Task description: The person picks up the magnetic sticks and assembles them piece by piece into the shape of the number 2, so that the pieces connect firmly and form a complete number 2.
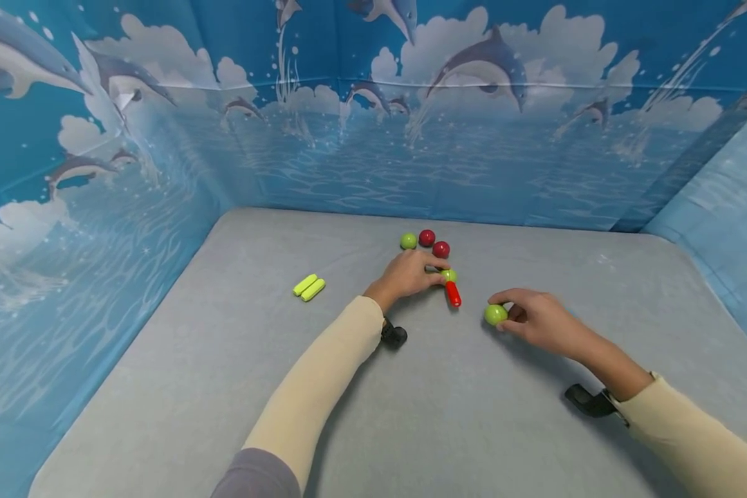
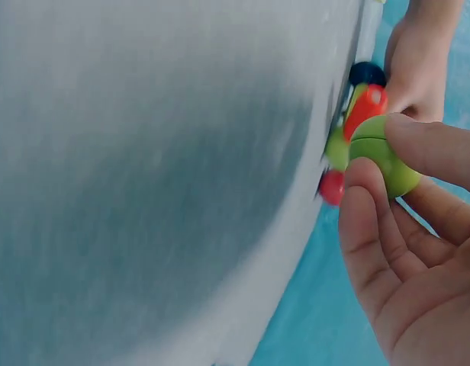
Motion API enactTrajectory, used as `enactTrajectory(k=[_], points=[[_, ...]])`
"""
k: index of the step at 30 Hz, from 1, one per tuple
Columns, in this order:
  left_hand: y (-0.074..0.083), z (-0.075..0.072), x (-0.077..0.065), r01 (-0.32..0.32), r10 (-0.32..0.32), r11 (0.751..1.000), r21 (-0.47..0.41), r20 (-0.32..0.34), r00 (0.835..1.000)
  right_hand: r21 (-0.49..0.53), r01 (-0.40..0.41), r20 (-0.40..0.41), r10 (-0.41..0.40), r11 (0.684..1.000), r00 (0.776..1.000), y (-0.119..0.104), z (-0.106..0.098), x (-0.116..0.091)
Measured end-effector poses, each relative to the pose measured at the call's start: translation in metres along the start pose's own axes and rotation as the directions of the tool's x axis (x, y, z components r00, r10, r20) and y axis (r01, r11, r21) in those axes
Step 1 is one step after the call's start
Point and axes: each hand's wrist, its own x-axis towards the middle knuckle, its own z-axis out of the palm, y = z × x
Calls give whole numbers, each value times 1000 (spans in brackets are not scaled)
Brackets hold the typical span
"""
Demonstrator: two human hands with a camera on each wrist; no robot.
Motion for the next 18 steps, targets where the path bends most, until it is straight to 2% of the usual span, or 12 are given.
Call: enactTrajectory(k=[4,12,18], points=[[0,0,-1,14,-14,1000,-8,0,1000,7,26,-15,-26,1000,1000,-6,7,0],[1,0,-1,-9,9,1000,-8,3,1000,44,-17,11,17,999,1000,-9,14,2],[1,-1,-2,-3,3,1000,2,3,1000,64,-8,34,6,998,999,-16,16,10]])
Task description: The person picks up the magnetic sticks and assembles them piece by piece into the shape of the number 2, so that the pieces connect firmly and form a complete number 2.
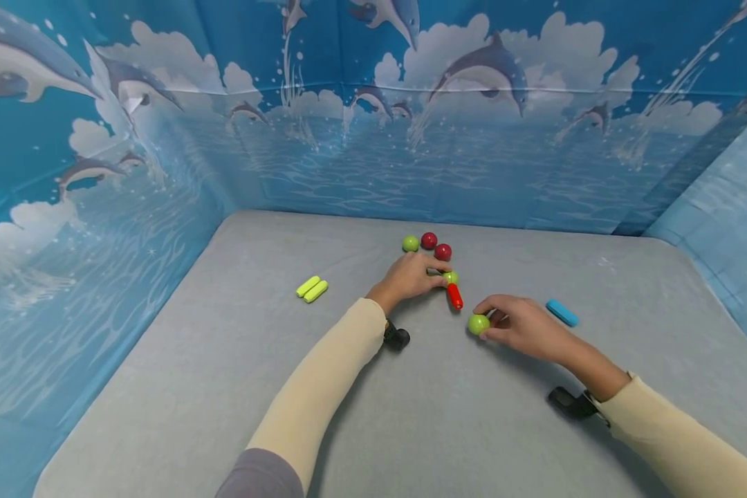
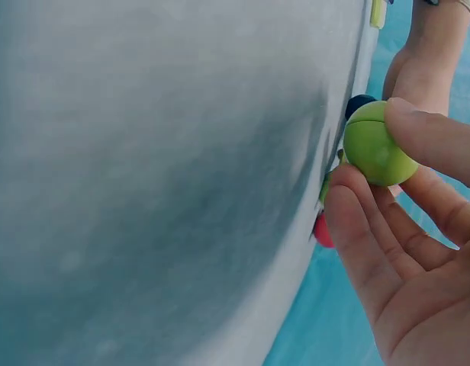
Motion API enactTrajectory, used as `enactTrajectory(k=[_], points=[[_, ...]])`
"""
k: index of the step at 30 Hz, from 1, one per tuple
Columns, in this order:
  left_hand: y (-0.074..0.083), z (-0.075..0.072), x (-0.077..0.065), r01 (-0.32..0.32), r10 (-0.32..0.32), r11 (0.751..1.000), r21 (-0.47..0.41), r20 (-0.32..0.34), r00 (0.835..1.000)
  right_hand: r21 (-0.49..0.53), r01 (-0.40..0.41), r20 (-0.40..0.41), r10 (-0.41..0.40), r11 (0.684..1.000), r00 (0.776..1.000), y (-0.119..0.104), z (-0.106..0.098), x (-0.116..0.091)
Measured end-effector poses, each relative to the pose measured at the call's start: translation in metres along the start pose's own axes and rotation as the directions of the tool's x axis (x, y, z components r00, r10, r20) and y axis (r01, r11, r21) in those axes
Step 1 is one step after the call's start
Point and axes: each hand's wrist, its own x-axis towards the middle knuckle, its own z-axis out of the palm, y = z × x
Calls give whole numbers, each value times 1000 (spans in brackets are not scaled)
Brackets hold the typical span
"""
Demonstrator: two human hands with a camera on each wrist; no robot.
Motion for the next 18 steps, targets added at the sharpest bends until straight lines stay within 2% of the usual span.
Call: enactTrajectory(k=[18], points=[[0,1,-1,0,0,1000,6,-4,1000,33,72,-10,-72,997,997,-3,4,9]])
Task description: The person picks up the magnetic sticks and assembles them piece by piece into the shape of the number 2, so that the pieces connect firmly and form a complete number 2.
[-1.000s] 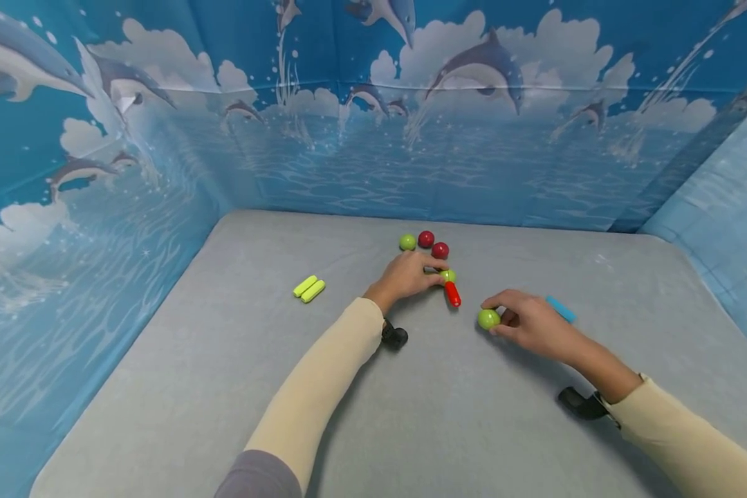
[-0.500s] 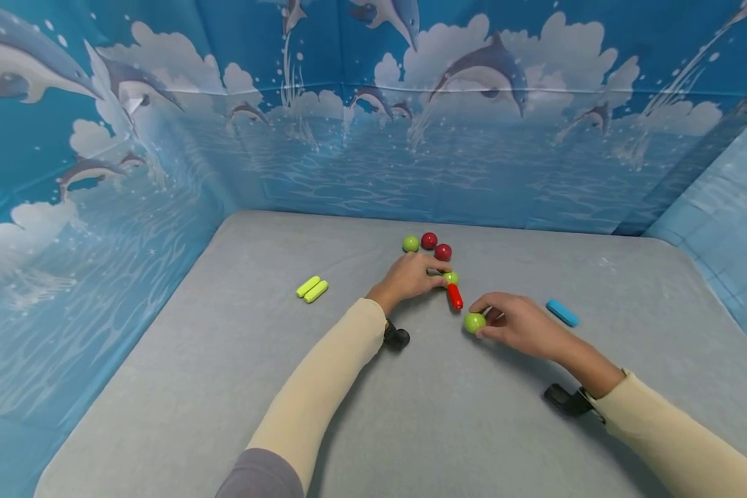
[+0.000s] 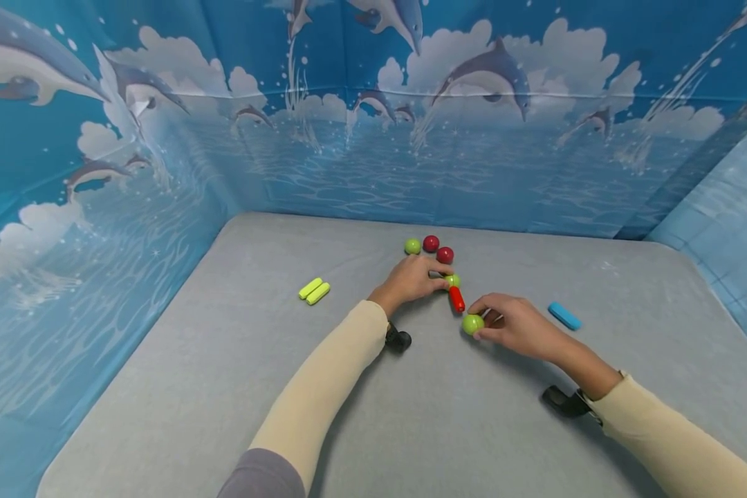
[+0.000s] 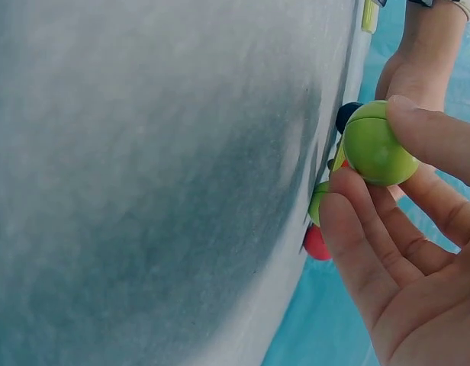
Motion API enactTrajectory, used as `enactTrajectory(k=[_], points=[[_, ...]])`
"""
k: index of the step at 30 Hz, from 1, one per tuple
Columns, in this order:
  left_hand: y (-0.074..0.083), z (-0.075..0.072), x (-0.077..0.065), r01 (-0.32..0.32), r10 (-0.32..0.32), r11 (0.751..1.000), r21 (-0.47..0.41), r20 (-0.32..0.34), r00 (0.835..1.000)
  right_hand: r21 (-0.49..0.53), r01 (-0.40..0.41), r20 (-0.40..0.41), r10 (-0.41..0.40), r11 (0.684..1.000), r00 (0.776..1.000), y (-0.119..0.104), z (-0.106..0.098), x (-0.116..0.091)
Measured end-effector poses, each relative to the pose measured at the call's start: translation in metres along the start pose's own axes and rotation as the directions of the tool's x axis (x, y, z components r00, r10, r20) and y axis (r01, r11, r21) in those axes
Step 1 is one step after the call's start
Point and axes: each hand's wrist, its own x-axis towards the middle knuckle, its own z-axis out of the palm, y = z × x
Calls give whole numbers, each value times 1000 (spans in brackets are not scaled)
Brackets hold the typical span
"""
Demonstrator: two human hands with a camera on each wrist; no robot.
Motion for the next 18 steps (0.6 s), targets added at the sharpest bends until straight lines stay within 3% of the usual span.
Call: enactTrajectory(k=[7,14,18], points=[[-1,1,-1,-1,1,1000,-7,-13,1000,5,-11,-13,11,1000,1000,1,5,7],[-2,4,-2,2,-2,1000,-8,0,1000,22,-93,15,93,995,996,1,16,17],[-4,1,-3,-23,23,998,-65,-12,1000,24,-86,9,86,996,996,1,17,20]])
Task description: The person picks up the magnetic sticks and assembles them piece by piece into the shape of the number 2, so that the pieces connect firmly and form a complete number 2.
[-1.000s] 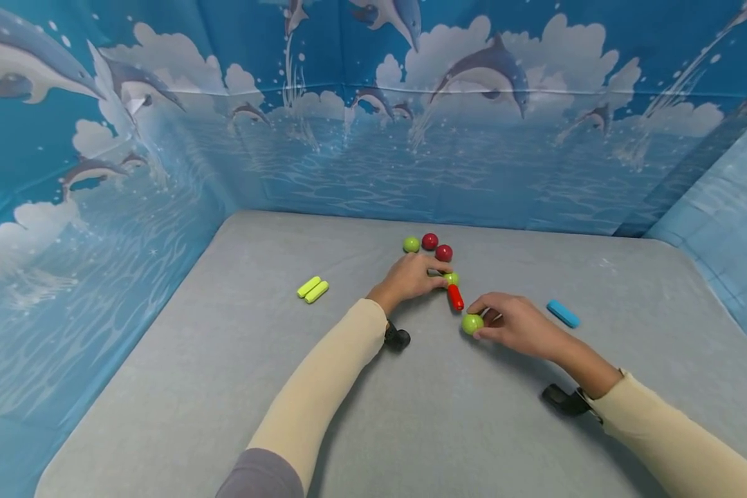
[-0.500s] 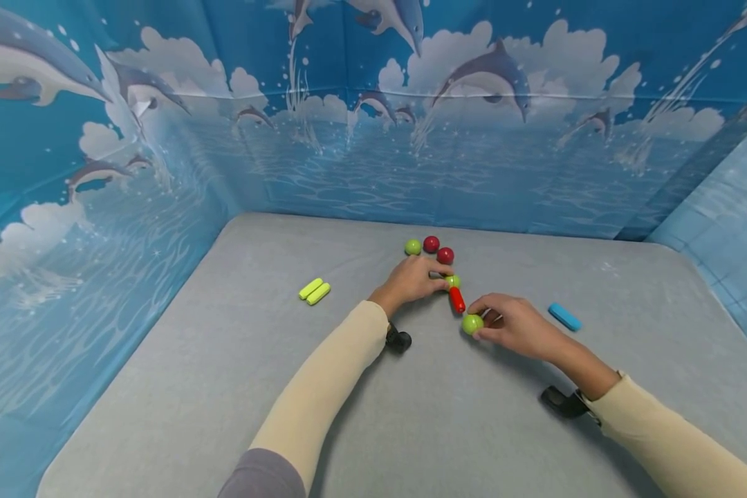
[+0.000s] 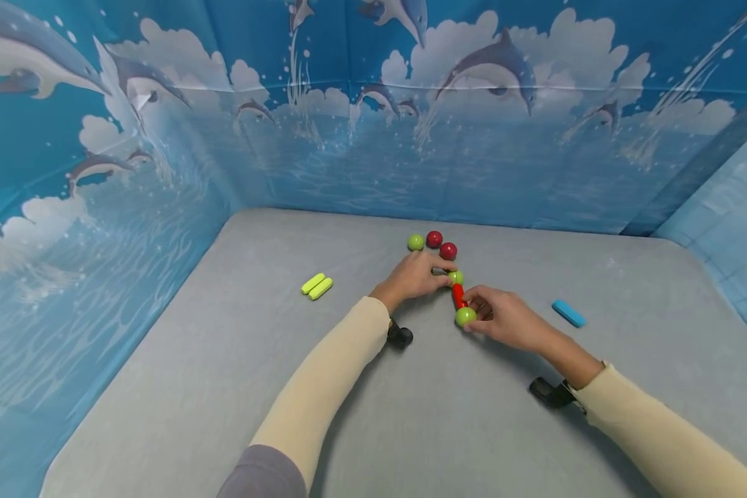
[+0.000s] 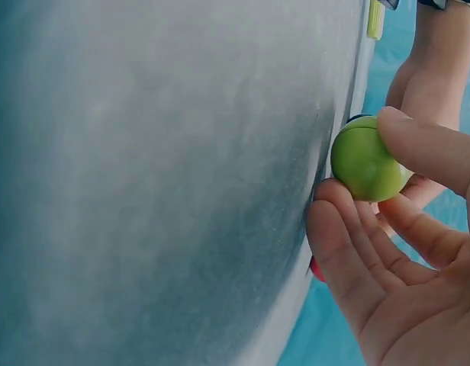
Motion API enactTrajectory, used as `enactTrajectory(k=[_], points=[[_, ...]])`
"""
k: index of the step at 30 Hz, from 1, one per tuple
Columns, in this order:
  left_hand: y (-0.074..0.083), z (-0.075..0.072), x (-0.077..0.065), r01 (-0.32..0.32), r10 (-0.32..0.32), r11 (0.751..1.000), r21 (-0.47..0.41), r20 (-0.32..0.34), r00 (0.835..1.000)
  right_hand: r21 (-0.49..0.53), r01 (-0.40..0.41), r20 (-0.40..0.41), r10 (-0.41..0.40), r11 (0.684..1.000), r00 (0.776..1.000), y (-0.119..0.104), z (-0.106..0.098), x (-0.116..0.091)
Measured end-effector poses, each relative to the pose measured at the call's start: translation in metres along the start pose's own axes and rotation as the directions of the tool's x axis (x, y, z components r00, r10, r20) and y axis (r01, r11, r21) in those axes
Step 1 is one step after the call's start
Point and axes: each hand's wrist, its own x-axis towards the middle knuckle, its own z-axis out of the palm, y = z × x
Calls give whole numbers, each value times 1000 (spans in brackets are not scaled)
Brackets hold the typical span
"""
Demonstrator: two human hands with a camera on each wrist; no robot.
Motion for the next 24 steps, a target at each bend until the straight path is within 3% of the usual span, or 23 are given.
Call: enactTrajectory(k=[5,9,12,16,24], points=[[-3,-16,-9,45,-42,997,-57,62,997,15,-6,37,5,1000,999,0,-2,0],[-9,-36,-20,127,-134,990,65,118,984,22,-17,79,16,1000,997,-1,-5,2],[-14,-43,-24,134,-157,980,147,160,974,9,-11,87,10,1000,996,-2,-9,3],[-17,-42,-22,99,-124,985,142,181,976,5,10,88,-10,1000,996,-2,-12,3],[-16,-31,-18,138,-150,984,114,100,984,20,30,67,-31,999,997,1,-8,6]])
